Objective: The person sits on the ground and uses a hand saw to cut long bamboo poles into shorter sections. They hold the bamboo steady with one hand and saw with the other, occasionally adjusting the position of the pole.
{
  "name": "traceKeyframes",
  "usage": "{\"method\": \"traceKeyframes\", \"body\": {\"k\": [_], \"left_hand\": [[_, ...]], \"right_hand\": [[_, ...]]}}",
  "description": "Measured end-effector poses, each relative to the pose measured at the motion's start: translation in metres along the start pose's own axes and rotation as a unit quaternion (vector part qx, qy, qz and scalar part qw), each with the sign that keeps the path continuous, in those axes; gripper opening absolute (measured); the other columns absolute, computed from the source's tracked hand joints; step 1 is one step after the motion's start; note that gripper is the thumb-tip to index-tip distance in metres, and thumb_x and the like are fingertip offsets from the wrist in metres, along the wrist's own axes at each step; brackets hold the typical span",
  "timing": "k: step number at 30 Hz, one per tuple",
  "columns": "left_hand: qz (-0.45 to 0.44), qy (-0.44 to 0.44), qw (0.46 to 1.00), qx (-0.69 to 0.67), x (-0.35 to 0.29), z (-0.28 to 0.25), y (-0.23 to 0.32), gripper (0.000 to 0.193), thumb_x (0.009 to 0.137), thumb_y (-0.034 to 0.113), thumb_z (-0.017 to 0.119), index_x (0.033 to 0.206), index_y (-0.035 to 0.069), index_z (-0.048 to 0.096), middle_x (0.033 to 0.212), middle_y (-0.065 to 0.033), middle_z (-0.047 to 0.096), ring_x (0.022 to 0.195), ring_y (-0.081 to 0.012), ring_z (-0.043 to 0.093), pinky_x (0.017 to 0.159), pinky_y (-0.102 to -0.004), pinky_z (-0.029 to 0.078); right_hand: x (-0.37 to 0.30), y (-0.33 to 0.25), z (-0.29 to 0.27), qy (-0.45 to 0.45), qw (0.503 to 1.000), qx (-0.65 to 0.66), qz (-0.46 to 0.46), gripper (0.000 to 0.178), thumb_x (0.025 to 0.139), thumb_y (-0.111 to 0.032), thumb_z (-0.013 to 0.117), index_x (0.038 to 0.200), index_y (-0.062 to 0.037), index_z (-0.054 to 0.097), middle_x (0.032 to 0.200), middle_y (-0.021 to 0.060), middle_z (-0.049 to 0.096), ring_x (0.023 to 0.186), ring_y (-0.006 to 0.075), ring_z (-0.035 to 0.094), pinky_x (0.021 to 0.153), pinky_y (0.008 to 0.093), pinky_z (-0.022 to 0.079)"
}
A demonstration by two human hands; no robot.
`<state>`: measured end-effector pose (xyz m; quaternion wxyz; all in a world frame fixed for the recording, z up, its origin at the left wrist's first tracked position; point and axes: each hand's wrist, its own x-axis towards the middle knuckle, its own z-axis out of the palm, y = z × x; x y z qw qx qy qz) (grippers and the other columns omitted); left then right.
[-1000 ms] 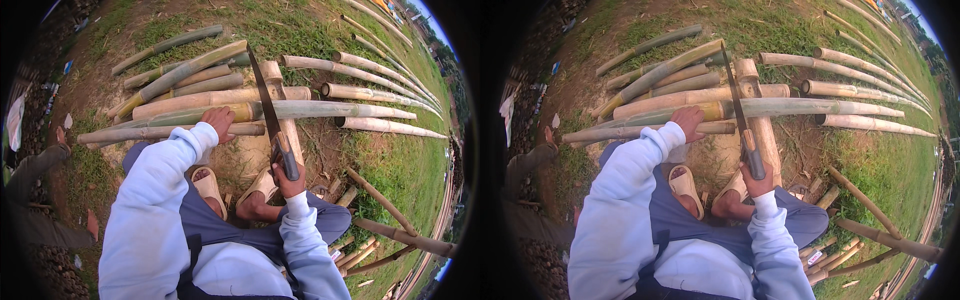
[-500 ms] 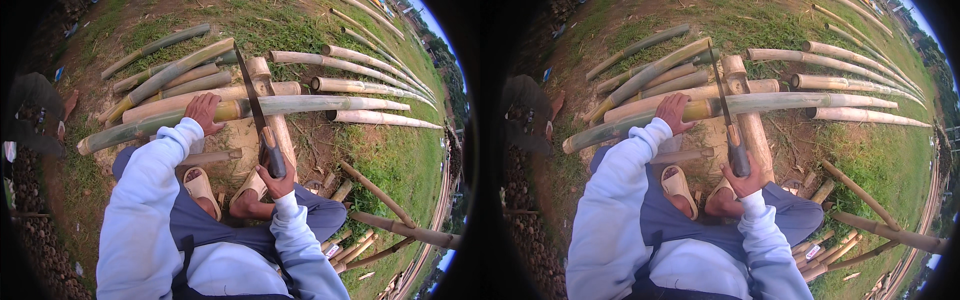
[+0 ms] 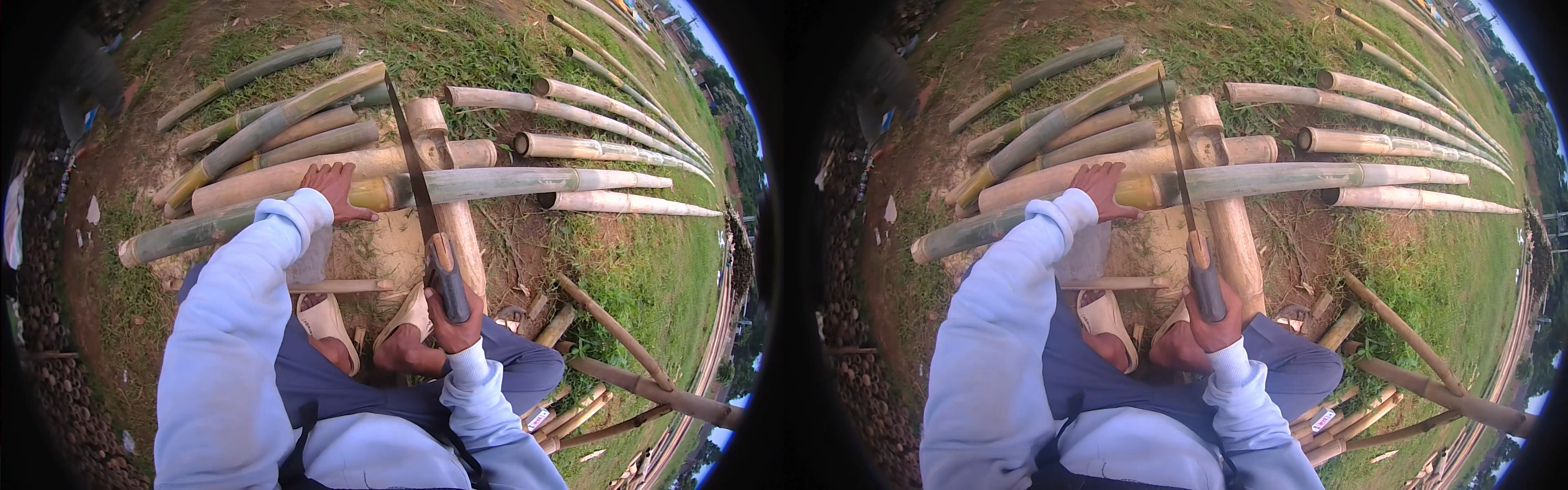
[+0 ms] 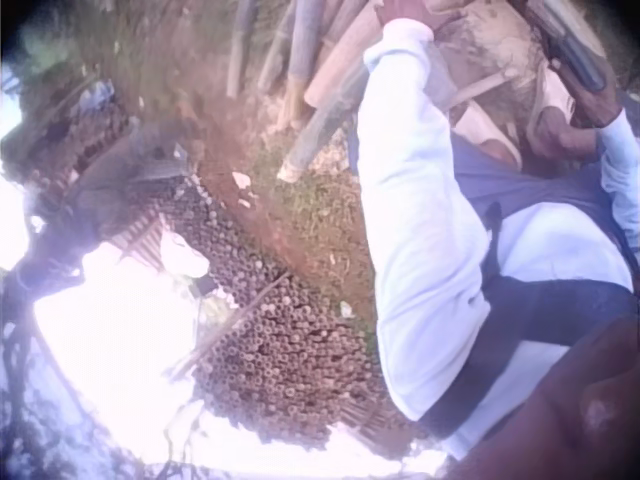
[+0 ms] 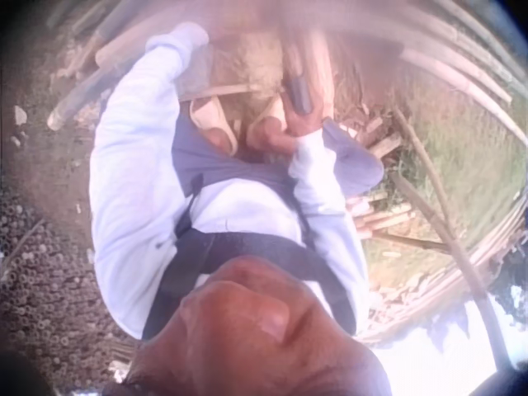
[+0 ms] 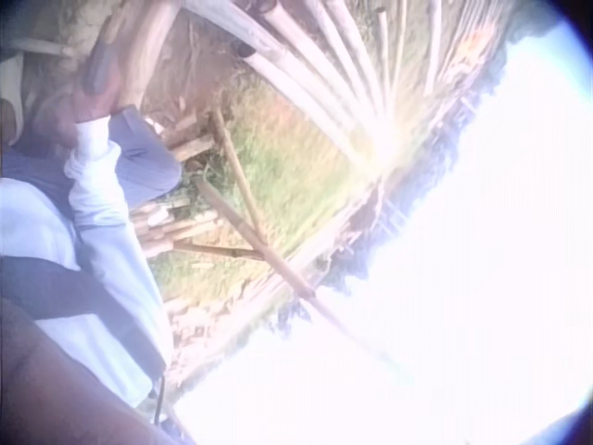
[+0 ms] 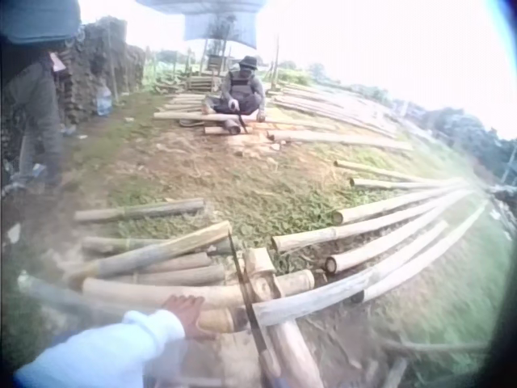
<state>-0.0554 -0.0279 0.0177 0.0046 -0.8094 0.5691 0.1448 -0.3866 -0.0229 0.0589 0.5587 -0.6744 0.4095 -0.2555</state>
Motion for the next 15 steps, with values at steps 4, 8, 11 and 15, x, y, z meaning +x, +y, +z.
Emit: {"method": "traceKeyframes", "body": {"k": [4,8,11,15], "left_hand": [[-0.098,0.008,0.99,-0.104,0.044,-0.018,-0.058,0.081,0.088,0.058,0.07,0.144,0.004,0.047,0.142,-0.0184,0.057,0.132,-0.0376,0.055,0.113,-0.0477,0.042],[-0.164,0.034,0.985,0.044,0.069,-0.008,-0.155,0.077,0.085,0.039,0.079,0.143,0.002,0.045,0.141,-0.0192,0.057,0.133,-0.0375,0.054,0.112,-0.0479,0.044],[-0.227,0.005,0.972,0.063,0.077,-0.001,-0.204,0.087,0.078,0.036,0.086,0.145,0.0,0.043,0.143,-0.0204,0.054,0.135,-0.0378,0.053,0.113,-0.0478,0.044],[-0.244,-0.035,0.967,0.065,0.077,0.005,-0.242,0.1,0.071,0.04,0.092,0.147,0.001,0.04,0.148,-0.0203,0.051,0.138,-0.0378,0.05,0.116,-0.0476,0.041]], "right_hand": [[-0.005,0.003,-0.003,0.0,0.999,0.002,0.05,0.032,0.092,-0.003,0.074,0.122,0.0033,0.067,0.102,0.0087,0.073,0.095,0.0144,0.067,0.084,0.03,0.053],[-0.003,-0.009,-0.009,-0.011,0.999,-0.023,0.033,0.028,0.09,-0.002,0.074,0.117,0.0029,0.068,0.096,0.0092,0.073,0.087,0.0138,0.067,0.079,0.0301,0.053],[0.0,-0.019,-0.012,-0.013,0.998,-0.061,0.008,0.025,0.088,-0.001,0.074,0.112,0.0025,0.069,0.09,0.0104,0.072,0.081,0.0152,0.067,0.076,0.031,0.054],[-0.002,-0.024,-0.014,-0.035,0.994,-0.083,0.055,0.024,0.086,0.0,0.074,0.109,0.002,0.07,0.086,0.0115,0.072,0.076,0.0196,0.07,0.074,0.0321,0.054]]}}
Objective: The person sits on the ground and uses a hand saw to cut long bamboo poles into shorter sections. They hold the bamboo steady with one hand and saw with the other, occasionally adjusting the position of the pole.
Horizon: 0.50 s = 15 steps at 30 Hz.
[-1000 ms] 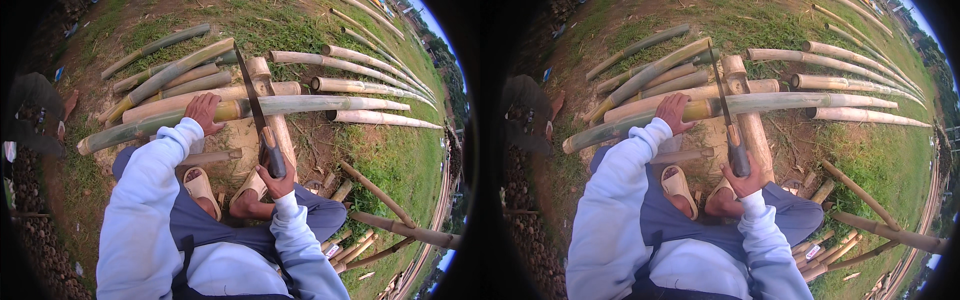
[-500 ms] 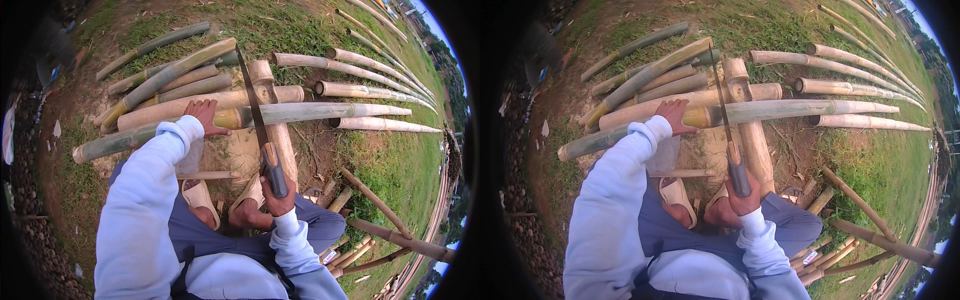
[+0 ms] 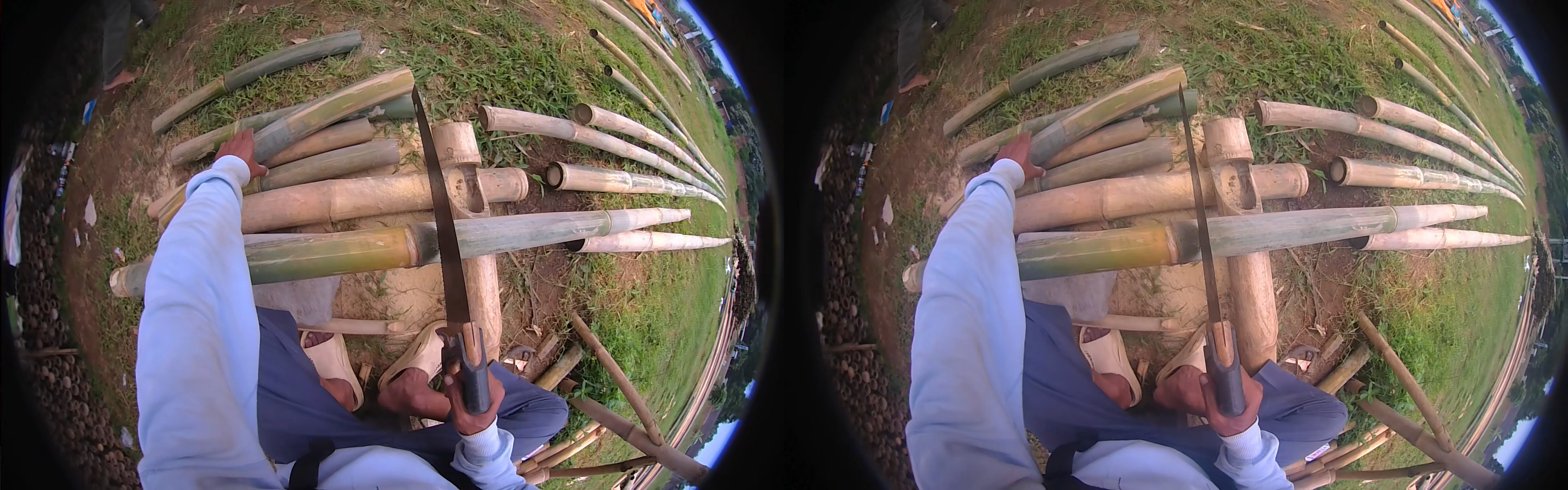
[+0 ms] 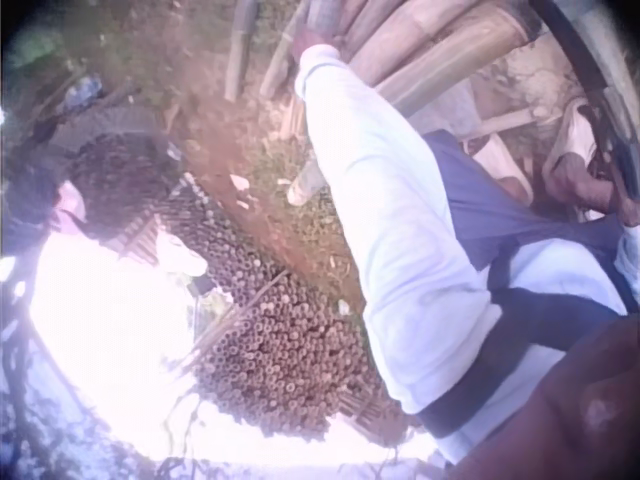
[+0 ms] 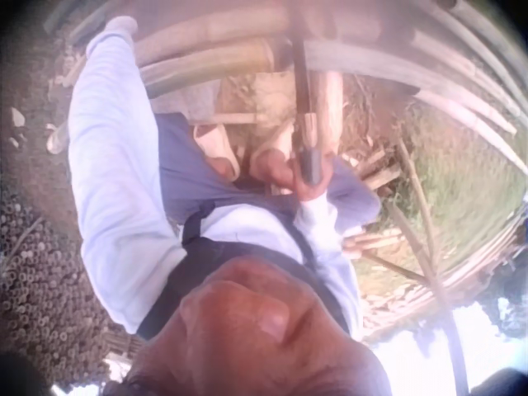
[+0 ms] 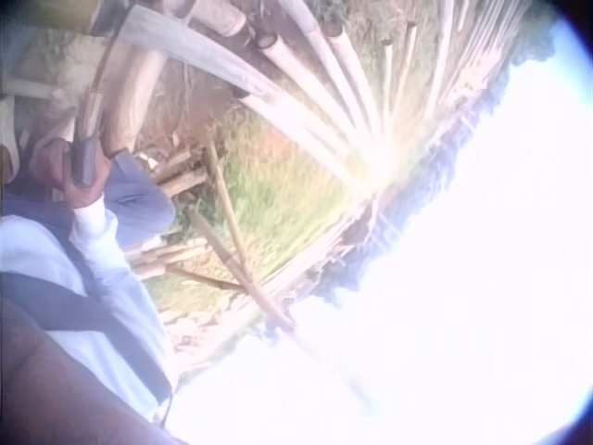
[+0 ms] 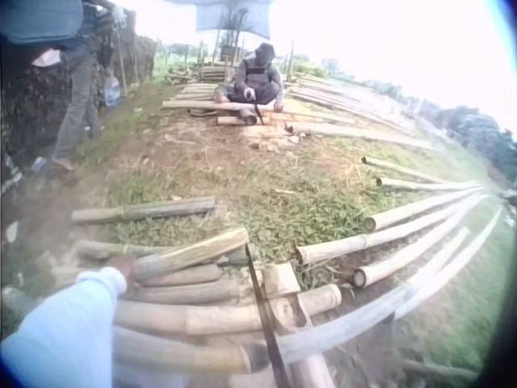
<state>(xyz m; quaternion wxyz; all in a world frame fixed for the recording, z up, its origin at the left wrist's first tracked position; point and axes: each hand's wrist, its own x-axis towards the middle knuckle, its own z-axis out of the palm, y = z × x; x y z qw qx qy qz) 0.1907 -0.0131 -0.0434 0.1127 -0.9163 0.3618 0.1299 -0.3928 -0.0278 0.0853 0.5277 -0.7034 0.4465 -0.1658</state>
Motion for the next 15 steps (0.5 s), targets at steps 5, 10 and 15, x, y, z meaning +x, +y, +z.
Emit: {"method": "traceKeyframes", "body": {"k": [5,10,15], "left_hand": [[0.004,-0.007,1.0,0.019,0.014,0.008,-0.007,0.097,0.07,0.037,0.093,0.145,0.004,0.041,0.147,-0.0174,0.053,0.14,-0.0369,0.048,0.114,-0.0493,0.041],[0.008,0.01,1.0,0.022,0.031,0.022,-0.014,0.079,0.071,0.024,0.092,0.135,0.01,0.047,0.139,-0.0163,0.058,0.13,-0.0378,0.057,0.109,-0.0487,0.045],[0.019,0.095,0.994,0.055,0.043,0.0,0.005,0.075,0.072,0.016,0.089,0.133,0.014,0.046,0.131,-0.0183,0.06,0.117,-0.0418,0.064,0.101,-0.05,0.053]], "right_hand": [[0.002,0.005,0.002,0.034,0.999,-0.009,-0.008,0.014,0.086,-0.007,0.076,0.091,0.0005,0.066,0.069,0.0057,0.064,0.06,0.0141,0.062,0.058,0.0296,0.05],[0.002,0.003,0.0,0.025,0.998,-0.052,-0.003,0.015,0.082,-0.005,0.076,0.095,-0.0004,0.07,0.076,0.0081,0.07,0.066,0.0185,0.067,0.066,0.0318,0.054],[0.005,0.001,0.003,0.049,0.998,-0.032,-0.012,0.009,0.084,-0.008,0.075,0.088,-0.0008,0.07,0.068,0.0063,0.067,0.061,0.0157,0.065,0.062,0.031,0.053]]}}
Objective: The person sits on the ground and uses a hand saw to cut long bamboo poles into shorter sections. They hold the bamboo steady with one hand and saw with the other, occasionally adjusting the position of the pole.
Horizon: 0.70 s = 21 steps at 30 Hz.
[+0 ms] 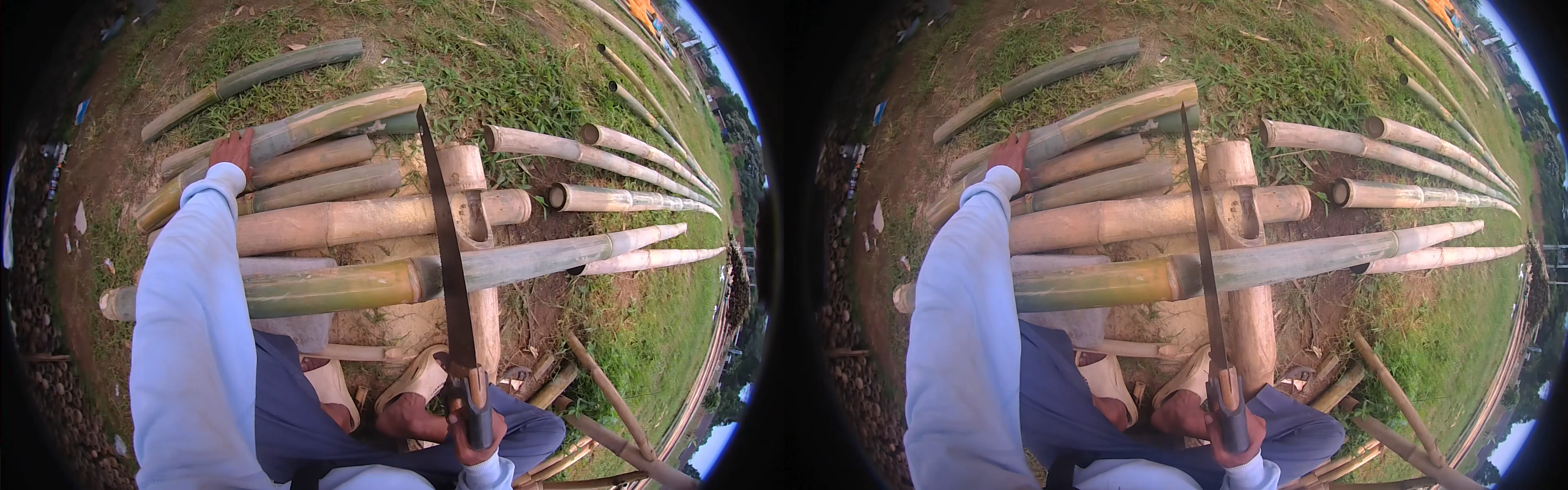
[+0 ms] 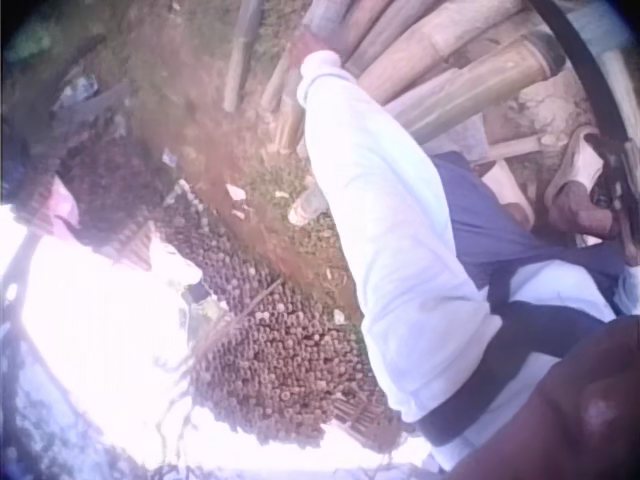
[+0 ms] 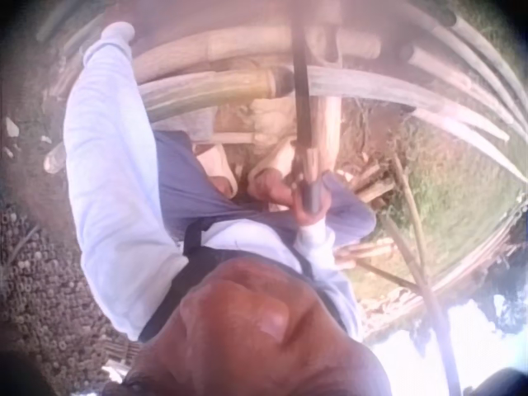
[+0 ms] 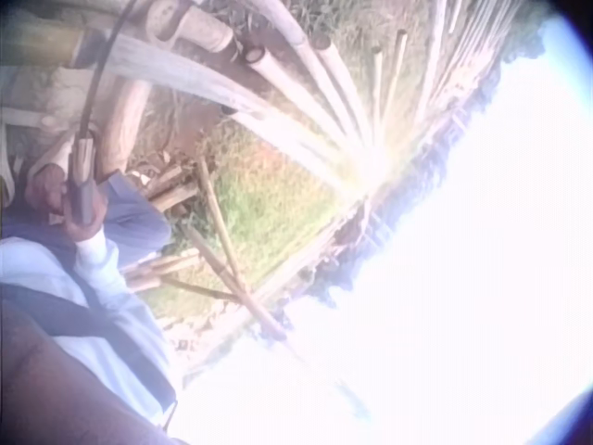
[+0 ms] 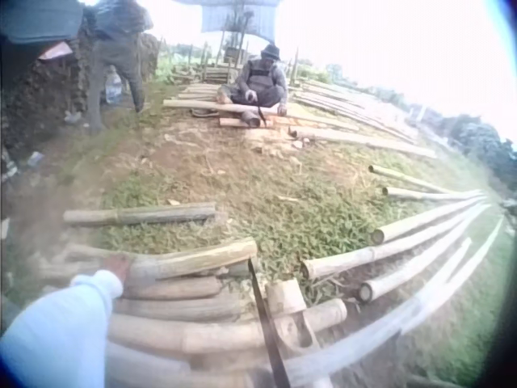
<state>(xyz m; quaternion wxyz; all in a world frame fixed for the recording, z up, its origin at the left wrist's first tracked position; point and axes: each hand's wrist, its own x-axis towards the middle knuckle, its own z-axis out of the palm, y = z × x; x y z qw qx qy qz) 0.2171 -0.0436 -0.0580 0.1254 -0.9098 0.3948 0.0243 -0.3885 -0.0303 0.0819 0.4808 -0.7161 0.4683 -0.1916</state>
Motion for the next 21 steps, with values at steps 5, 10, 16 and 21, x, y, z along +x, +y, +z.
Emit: {"method": "traceKeyframes", "body": {"k": [5,10,16,21], "left_hand": [[-0.02,0.203,0.977,0.06,0.039,-0.017,-0.011,0.08,0.078,0.011,0.083,0.146,0.016,0.041,0.136,-0.0199,0.056,0.117,-0.0406,0.064,0.102,-0.0502,0.052],[0.109,0.24,0.959,-0.102,0.015,-0.07,0.058,0.072,0.084,0.014,0.079,0.148,0.015,0.046,0.148,-0.0202,0.05,0.119,-0.0378,0.063,0.103,-0.0479,0.052],[0.202,-0.123,0.955,-0.178,-0.114,-0.161,0.144,0.054,0.09,0.043,0.074,0.129,0.006,0.064,0.126,-0.0188,0.068,0.119,-0.0348,0.065,0.102,-0.0447,0.052],[0.294,-0.13,0.941,-0.108,-0.192,-0.126,0.162,0.1,0.067,0.069,0.084,0.132,-0.002,0.058,0.124,-0.0206,0.067,0.118,-0.0383,0.065,0.101,-0.0463,0.052]], "right_hand": [[-0.006,0.01,-0.01,-0.072,0.997,-0.009,0.005,0.028,0.08,-0.001,0.076,0.108,0.0017,0.07,0.093,0.0155,0.074,0.082,0.0274,0.076,0.076,0.0349,0.057],[-0.009,0.014,-0.004,-0.044,0.999,0.025,0.015,0.025,0.083,-0.001,0.077,0.107,0.0024,0.069,0.089,0.0141,0.073,0.081,0.0243,0.074,0.076,0.0336,0.056],[0.001,0.005,-0.006,-0.042,0.998,0.054,-0.017,0.026,0.089,-0.002,0.075,0.114,0.0027,0.068,0.091,0.012,0.072,0.083,0.0181,0.069,0.077,0.0317,0.053],[-0.002,0.016,0.005,-0.037,0.995,0.093,-0.009,0.029,0.092,-0.009,0.077,0.117,0.0027,0.067,0.097,0.013,0.072,0.089,0.0171,0.067,0.081,0.0315,0.053]]}}
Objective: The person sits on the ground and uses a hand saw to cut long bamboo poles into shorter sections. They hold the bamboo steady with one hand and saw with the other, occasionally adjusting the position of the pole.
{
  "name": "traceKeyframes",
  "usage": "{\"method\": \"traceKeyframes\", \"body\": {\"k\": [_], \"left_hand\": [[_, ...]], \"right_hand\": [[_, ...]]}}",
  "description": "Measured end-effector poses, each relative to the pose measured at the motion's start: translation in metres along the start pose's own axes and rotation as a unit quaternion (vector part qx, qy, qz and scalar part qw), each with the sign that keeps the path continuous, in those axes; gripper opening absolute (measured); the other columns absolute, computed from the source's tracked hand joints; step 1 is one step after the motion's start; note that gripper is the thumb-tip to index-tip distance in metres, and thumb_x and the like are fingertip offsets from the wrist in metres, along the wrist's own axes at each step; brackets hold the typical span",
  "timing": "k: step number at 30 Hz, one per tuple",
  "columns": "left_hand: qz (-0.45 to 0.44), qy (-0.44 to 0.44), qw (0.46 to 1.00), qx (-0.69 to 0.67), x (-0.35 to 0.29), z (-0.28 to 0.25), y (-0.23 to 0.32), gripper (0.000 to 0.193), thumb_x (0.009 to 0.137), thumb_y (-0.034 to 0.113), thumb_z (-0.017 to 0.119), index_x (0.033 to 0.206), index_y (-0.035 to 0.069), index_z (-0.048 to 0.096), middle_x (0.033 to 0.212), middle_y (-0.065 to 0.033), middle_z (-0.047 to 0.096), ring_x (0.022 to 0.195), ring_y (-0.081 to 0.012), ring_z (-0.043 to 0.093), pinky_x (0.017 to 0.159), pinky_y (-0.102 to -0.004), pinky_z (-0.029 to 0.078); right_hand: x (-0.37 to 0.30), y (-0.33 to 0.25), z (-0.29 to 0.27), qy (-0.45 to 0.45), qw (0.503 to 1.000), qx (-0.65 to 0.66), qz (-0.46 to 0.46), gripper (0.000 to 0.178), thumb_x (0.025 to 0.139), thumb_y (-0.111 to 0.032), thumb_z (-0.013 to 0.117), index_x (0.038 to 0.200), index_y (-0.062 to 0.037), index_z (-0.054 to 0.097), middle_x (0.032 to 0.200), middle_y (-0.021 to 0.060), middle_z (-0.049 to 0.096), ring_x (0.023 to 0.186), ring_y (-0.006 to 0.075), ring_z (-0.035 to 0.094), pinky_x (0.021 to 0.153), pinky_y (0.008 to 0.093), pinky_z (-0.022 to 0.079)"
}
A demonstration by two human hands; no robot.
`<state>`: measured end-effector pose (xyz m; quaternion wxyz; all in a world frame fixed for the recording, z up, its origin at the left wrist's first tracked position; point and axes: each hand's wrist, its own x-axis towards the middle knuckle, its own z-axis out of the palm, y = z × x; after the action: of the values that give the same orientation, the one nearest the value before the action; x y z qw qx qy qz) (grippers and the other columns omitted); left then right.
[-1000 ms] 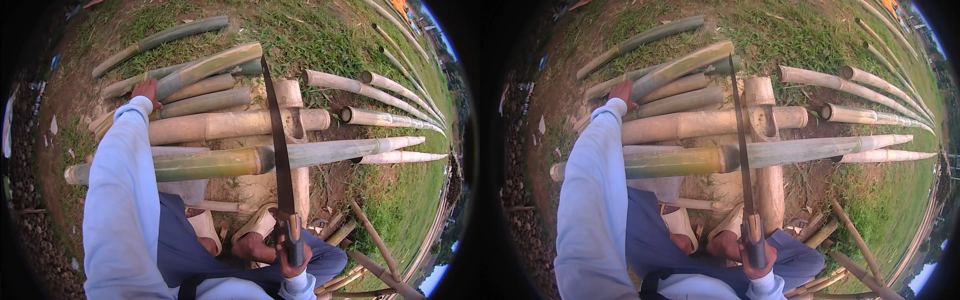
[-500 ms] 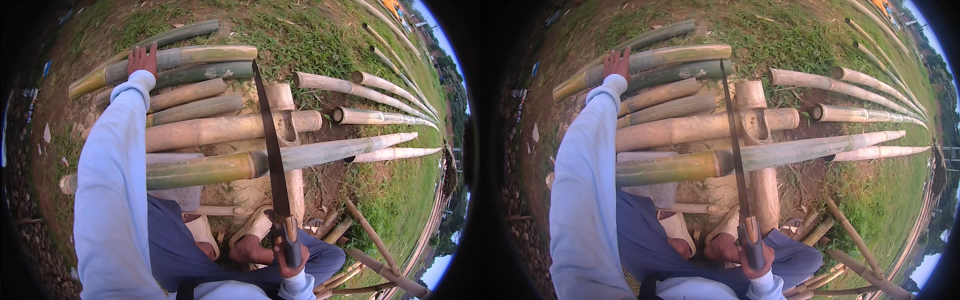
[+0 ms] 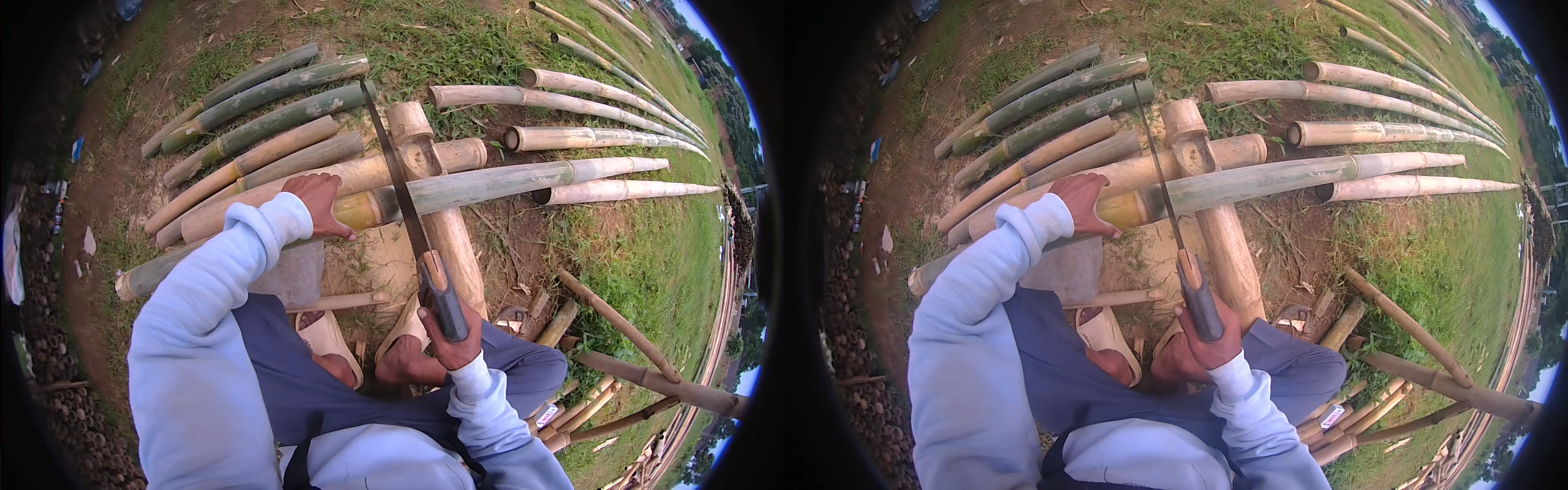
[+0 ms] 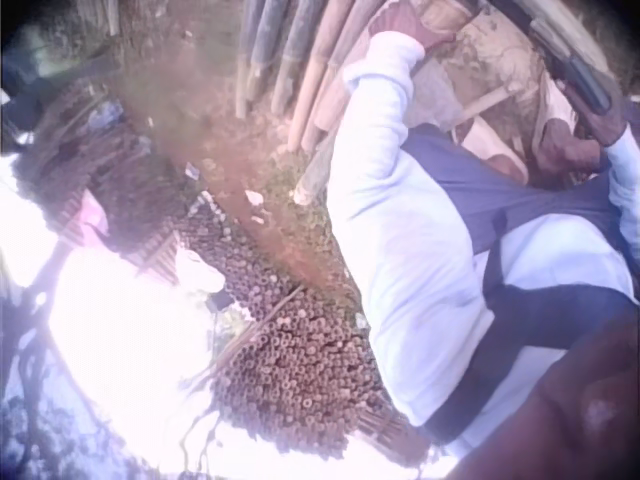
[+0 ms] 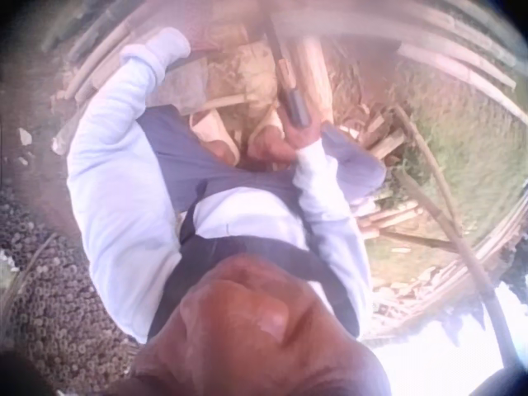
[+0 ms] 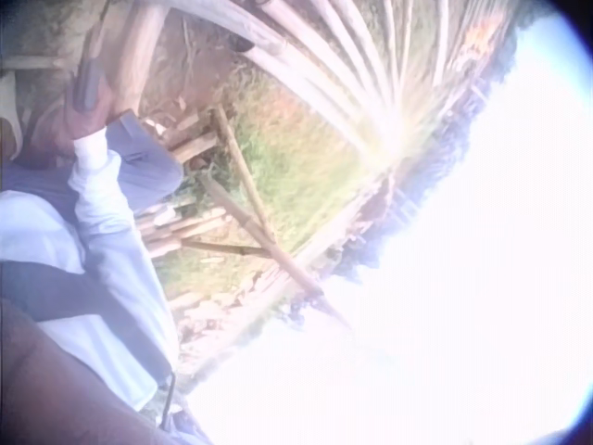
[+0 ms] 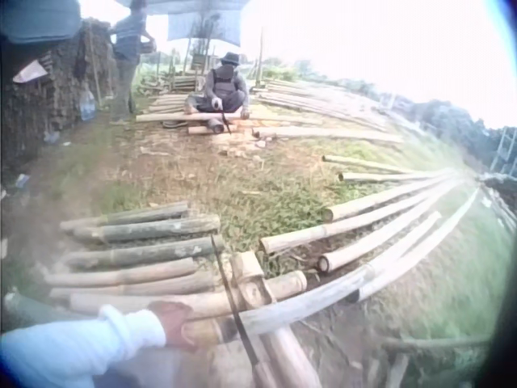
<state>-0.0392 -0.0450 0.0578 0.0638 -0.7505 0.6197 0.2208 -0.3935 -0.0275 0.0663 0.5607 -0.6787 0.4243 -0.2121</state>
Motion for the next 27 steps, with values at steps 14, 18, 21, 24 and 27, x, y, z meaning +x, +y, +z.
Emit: {"method": "traceKeyframes", "body": {"k": [14,18,21,24,27], "left_hand": [[-0.067,0.167,0.981,0.066,-0.008,0.073,0.019,0.058,0.07,0.034,0.088,0.111,0.006,0.058,0.104,-0.0156,0.069,0.101,-0.0352,0.07,0.089,-0.0455,0.056],[-0.061,0.174,0.981,0.058,-0.008,0.079,0.021,0.059,0.069,0.033,0.089,0.111,0.005,0.058,0.105,-0.0156,0.069,0.101,-0.0357,0.07,0.089,-0.0452,0.056],[-0.086,0.147,0.984,0.059,-0.006,0.072,0.026,0.06,0.069,0.031,0.089,0.112,0.006,0.057,0.105,-0.0157,0.069,0.101,-0.0356,0.07,0.089,-0.0459,0.057],[-0.082,0.147,0.984,0.059,-0.001,0.071,0.026,0.062,0.07,0.033,0.089,0.115,0.005,0.056,0.108,-0.017,0.069,0.104,-0.0355,0.07,0.09,-0.0463,0.057],[-0.084,0.09,0.992,0.036,0.001,0.043,0.03,0.066,0.07,0.04,0.089,0.116,0.003,0.058,0.11,-0.0184,0.071,0.103,-0.0367,0.071,0.092,-0.0455,0.057]], "right_hand": [[-0.052,0.001,-0.004,0.035,0.999,0.009,-0.024,0.026,0.091,-0.006,0.076,0.113,0.0028,0.068,0.087,0.0114,0.07,0.079,0.015,0.065,0.076,0.0315,0.052],[-0.157,-0.026,-0.034,0.002,0.999,-0.018,0.051,0.04,0.088,0.005,0.073,0.127,0.0041,0.067,0.106,0.0138,0.076,0.1,0.0134,0.07,0.089,0.0273,0.051],[-0.134,-0.033,-0.033,0.009,1.0,-0.014,0.02,0.035,0.088,0.002,0.074,0.123,0.0033,0.069,0.101,0.0127,0.076,0.095,0.0129,0.07,0.085,0.0277,0.052],[-0.034,-0.007,-0.006,0.064,0.995,-0.031,-0.072,0.022,0.089,-0.004,0.075,0.109,0.0024,0.069,0.083,0.0112,0.069,0.072,0.015,0.062,0.071,0.0322,0.053],[0.018,0.009,0.003,0.04,0.997,0.02,-0.064,0.015,0.091,-0.006,0.073,0.1,0.0029,0.065,0.076,0.0108,0.063,0.068,0.0149,0.052,0.065,0.0346,0.049]]}}
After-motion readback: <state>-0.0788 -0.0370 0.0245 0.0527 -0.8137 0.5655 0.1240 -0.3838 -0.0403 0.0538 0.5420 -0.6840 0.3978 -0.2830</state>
